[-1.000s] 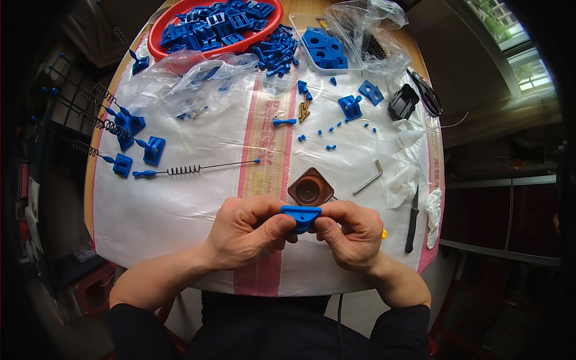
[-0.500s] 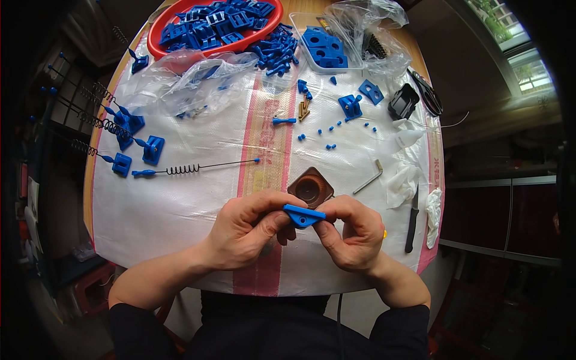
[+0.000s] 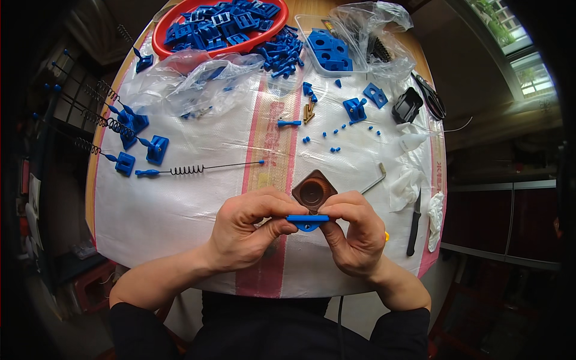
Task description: Assembling small blue plastic components using a screwdriver and adhesive on a workshop table.
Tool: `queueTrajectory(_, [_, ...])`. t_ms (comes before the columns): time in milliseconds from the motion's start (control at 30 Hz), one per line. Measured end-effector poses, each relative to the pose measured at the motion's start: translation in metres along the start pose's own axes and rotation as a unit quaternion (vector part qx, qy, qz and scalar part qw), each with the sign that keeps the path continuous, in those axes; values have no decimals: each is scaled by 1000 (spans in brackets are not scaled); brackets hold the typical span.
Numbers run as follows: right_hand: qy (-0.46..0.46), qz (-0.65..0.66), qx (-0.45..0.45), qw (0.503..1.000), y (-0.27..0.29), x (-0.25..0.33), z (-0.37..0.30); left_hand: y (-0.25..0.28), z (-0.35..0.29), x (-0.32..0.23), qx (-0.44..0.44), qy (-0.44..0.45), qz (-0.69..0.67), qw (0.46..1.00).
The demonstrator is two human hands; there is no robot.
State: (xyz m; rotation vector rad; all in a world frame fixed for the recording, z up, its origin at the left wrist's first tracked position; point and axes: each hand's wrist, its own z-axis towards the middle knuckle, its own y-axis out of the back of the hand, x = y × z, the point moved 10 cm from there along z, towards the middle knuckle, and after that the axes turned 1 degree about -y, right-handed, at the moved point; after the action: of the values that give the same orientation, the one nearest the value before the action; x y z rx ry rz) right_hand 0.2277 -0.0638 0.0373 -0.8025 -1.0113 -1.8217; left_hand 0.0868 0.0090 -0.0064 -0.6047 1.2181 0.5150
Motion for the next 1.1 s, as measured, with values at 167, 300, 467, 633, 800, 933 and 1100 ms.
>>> queueTrajectory(167, [7,20,24,999,-2,-4,-3,4,0,-10,-16,-22,74,997])
queueTrajectory(300, [-2,42,23,999,-3,-3,-6,4,-1,-10,-22,-28,77,996])
queueTrajectory(467, [20,28,19,999,-3,1,-6,3,0,-16,-15,-54,88,995])
queueTrajectory(633, [70,-9,8,997,1,12,0,0,0,-27,-15,-102,108,989])
queueTrajectory(800, [109,-21,20,994,2,17,0,1,-1,-28,-30,-125,92,987])
queueTrajectory(933, [100,-13,8,995,4,15,2,0,0,-32,-24,-143,111,983])
queueTrajectory(1100, [86,6,18,996,1,11,1,2,-3,-24,-19,-120,90,989])
